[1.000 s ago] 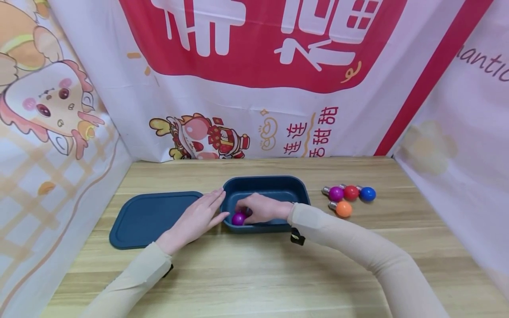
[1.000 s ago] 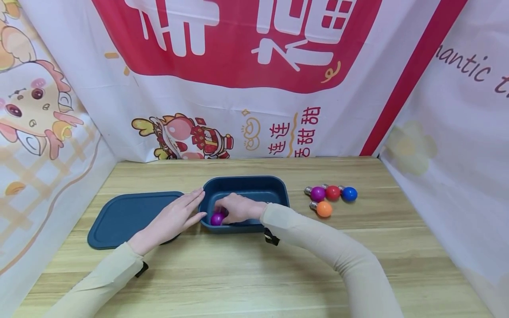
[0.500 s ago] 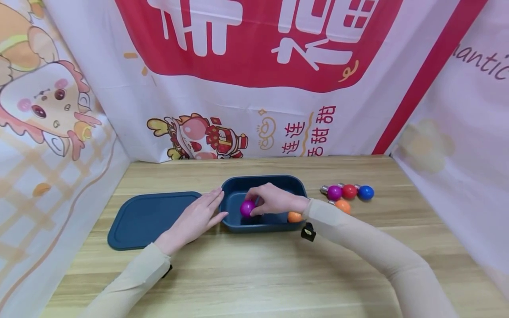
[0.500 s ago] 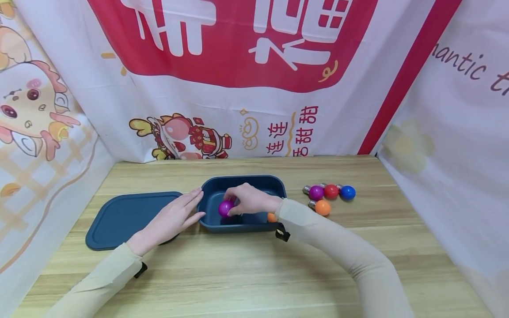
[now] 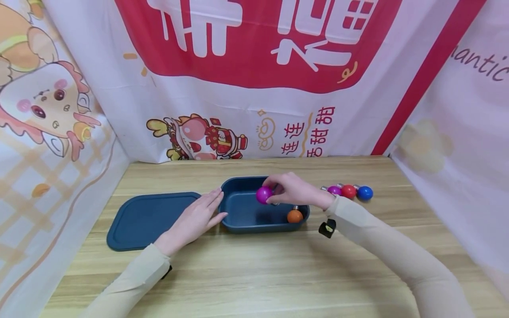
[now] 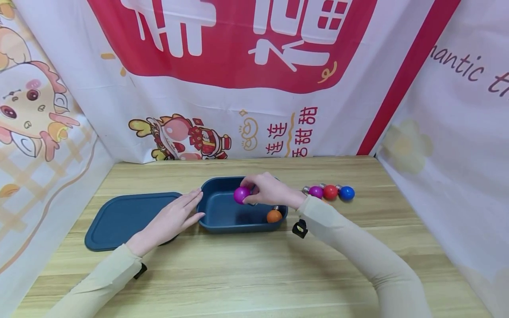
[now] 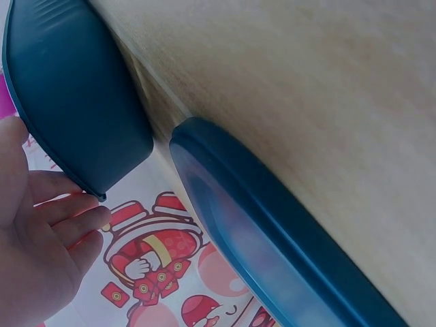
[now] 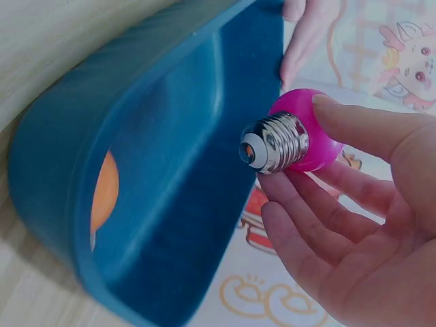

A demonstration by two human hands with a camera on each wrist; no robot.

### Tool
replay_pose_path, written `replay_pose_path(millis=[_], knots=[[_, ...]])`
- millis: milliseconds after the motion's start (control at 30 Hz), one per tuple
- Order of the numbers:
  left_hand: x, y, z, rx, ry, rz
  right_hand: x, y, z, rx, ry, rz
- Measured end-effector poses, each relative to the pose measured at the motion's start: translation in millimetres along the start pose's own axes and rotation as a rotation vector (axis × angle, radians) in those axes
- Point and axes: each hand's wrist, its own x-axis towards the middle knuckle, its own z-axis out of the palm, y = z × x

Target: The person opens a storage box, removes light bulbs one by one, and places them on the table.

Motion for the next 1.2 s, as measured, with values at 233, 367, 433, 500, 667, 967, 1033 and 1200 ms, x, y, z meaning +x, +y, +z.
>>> replay_pose_path(millis=[233, 367, 433, 500, 667, 967, 1033, 1200], knots=[[0.1, 2.0, -0.8, -0.007, -0.011, -0.01, -19.4, 9.5, -12.5, -0.013, 0.069, 0.006], [-0.4, 2.1, -1.7, -0.017, -0.019, -0.022, -30.6, 16.1, -18.5, -0.008, 0.097, 0.036], [-0.2, 2.0, -2.0, -0.021, -0.022, -0.026, -36.4, 18.5, -21.7, -0.011, 0.103, 0.068], [0.2, 2.0, -2.3, -0.024, -0.028, -0.03, -42.3, 21.7, -24.9, -0.003, 0.104, 0.105], [-1.1, 1.3, -1.1, -0.015, -0.021, -0.023, -57.1, 31.3, -30.9, 0.036, 0.105, 0.183], [-2.6, 0.6, 0.5, -0.015, -0.01, -0.021, -86.4, 52.4, -42.3, 0.065, 0.121, 0.309], [-1.9, 1.0, 0.3, -0.016, -0.018, -0.022, -93.3, 57.2, -44.8, 0.057, 0.138, 0.329], [-0.9, 1.4, 1.1, -0.014, -0.013, -0.018, -109.5, 71.0, -47.7, 0.046, 0.193, 0.322]])
